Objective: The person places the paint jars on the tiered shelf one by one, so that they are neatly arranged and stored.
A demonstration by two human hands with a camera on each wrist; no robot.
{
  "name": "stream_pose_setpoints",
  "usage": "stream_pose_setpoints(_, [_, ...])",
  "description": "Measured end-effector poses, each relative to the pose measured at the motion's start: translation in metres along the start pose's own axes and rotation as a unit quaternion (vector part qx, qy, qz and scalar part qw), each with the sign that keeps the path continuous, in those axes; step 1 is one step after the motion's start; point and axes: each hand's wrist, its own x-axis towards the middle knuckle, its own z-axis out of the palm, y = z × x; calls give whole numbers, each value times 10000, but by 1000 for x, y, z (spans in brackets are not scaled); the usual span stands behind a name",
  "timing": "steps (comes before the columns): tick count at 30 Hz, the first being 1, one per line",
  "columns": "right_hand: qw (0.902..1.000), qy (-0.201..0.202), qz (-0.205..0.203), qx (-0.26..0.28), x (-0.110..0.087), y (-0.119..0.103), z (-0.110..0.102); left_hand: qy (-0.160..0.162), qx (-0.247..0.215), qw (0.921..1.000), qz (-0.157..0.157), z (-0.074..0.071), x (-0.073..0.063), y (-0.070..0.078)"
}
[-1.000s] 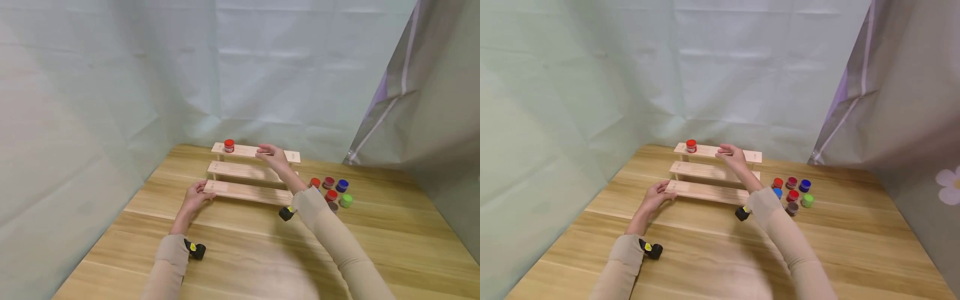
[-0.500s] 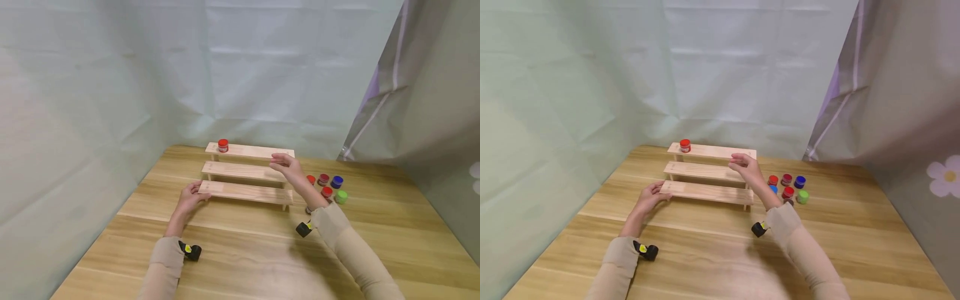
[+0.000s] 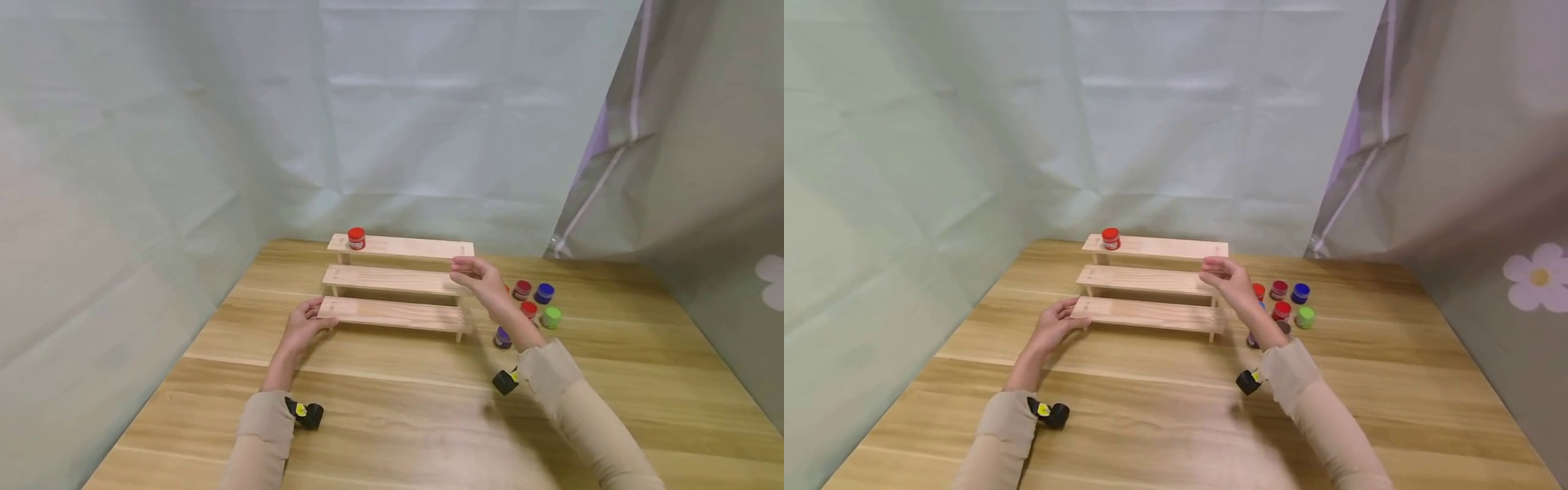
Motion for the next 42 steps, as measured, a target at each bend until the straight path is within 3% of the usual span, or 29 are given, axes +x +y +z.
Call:
stream_pose_setpoints(10, [9999,0,121,-51,-9,13,-24,-77,189,9998,63,-1,1,0])
stream_pose_setpoints(22, [9980,483,341,-212,-27,29,-53,-139,151,9998,-14,-2,1,-1])
stream_pose_setpoints(27, [9968,642,368,-315,-35,37,-63,-152,170,9997,90,-3,0,-1])
stream_pose_setpoints(35, [9965,784,281,77,-48,47,-79,-143,152,9997,118,-3,1,-1])
stream_pose_setpoints(42, [9950,885,469,-22,-57,57,-90,-169,147,9997,120,-2,1,-2])
